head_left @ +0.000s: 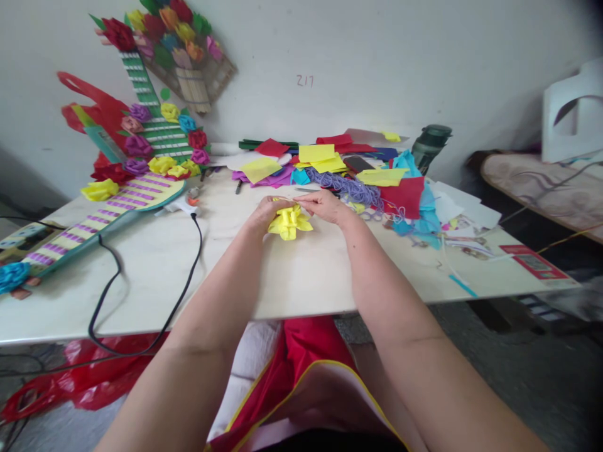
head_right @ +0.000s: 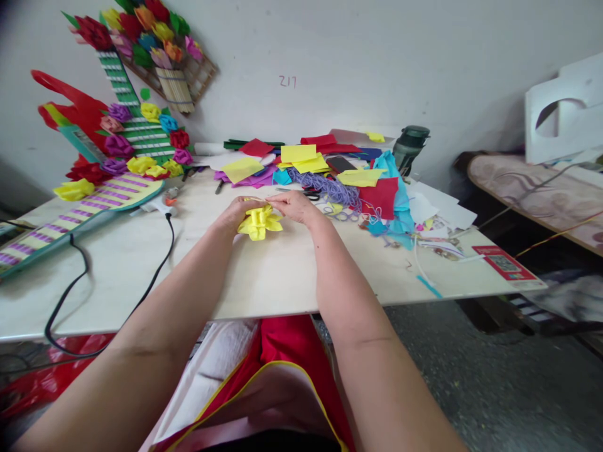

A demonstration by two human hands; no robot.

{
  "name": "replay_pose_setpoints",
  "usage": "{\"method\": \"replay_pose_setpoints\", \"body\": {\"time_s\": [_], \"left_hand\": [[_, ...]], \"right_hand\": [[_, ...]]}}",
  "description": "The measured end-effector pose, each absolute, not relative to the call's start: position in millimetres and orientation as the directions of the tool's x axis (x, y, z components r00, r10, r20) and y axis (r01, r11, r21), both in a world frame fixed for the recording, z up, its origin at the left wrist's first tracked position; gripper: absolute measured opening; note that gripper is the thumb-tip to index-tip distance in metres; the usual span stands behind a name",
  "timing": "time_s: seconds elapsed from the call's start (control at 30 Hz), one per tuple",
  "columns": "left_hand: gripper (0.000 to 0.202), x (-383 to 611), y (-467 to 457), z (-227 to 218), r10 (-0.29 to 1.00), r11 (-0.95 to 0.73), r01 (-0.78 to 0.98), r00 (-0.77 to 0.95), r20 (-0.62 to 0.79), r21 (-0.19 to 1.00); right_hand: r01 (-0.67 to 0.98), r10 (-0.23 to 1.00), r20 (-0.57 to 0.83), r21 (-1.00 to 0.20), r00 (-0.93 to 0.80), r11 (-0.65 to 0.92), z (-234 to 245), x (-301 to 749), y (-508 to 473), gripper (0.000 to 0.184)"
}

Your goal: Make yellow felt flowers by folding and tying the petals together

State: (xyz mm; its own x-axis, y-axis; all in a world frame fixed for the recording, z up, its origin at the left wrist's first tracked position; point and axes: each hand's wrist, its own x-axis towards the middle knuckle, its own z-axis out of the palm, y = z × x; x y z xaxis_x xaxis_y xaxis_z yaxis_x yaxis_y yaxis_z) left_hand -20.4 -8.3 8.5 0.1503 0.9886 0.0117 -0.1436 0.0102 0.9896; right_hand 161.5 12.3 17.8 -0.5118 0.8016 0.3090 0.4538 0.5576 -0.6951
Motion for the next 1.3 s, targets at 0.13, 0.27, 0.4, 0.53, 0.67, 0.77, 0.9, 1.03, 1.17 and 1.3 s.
{"method": "replay_pose_setpoints", "body": {"time_s": [0.13,0.27,0.4,0.53,0.67,0.77,0.9,1.03,1.17,1.3], "left_hand": [[0.020,-21.1,-8.0,7.7,0.987,0.004,-0.132,0.161,0.018,0.991],[0.019,-20.0,-9.2,8.0,0.988,0.010,-0.128,0.156,0.010,0.992],[0.019,-18.5,-11.5,10.2,0.988,0.021,-0.126,0.155,-0.001,0.992],[0.020,-19.1,-11.4,10.5,0.986,0.029,-0.128,0.168,-0.007,0.991],[0.021,-20.8,-8.8,7.6,0.981,0.026,-0.144,0.192,0.002,0.989],[0.020,-21.3,-7.0,5.4,0.980,0.026,-0.149,0.197,0.004,0.989],[0.018,-20.4,-7.6,5.1,0.982,0.034,-0.141,0.191,-0.006,0.989],[0.016,-18.6,-11.1,8.2,0.980,0.052,-0.141,0.197,-0.023,0.989],[0.014,-18.2,-12.2,9.7,0.975,0.073,-0.137,0.216,-0.042,0.988],[0.016,-20.2,-7.7,6.4,0.966,0.078,-0.135,0.254,-0.042,0.988]], "right_hand": [[0.499,0.808,0.324,-0.655,-0.492,0.567,20.1,160.1,8.7,0.033],[0.539,0.799,0.353,-0.598,-0.488,0.593,19.5,159.4,9.2,0.032],[0.552,0.791,0.375,-0.571,-0.483,0.607,19.9,159.3,10.2,0.034],[0.552,0.789,0.387,-0.567,-0.477,0.612,20.4,159.5,10.6,0.037],[0.572,0.795,0.398,-0.553,-0.458,0.606,19.9,159.0,10.6,0.033],[0.599,0.805,0.393,-0.539,-0.443,0.593,19.8,157.9,9.8,0.027],[0.601,0.808,0.399,-0.540,-0.434,0.590,19.1,157.0,9.7,0.023],[0.576,0.808,0.403,-0.566,-0.430,0.589,17.0,157.3,11.8,0.021],[0.557,0.831,0.379,-0.617,-0.407,0.555,15.4,156.6,13.3,0.021],[0.554,0.847,0.353,-0.644,-0.397,0.528,15.6,155.0,12.3,0.022]]}}
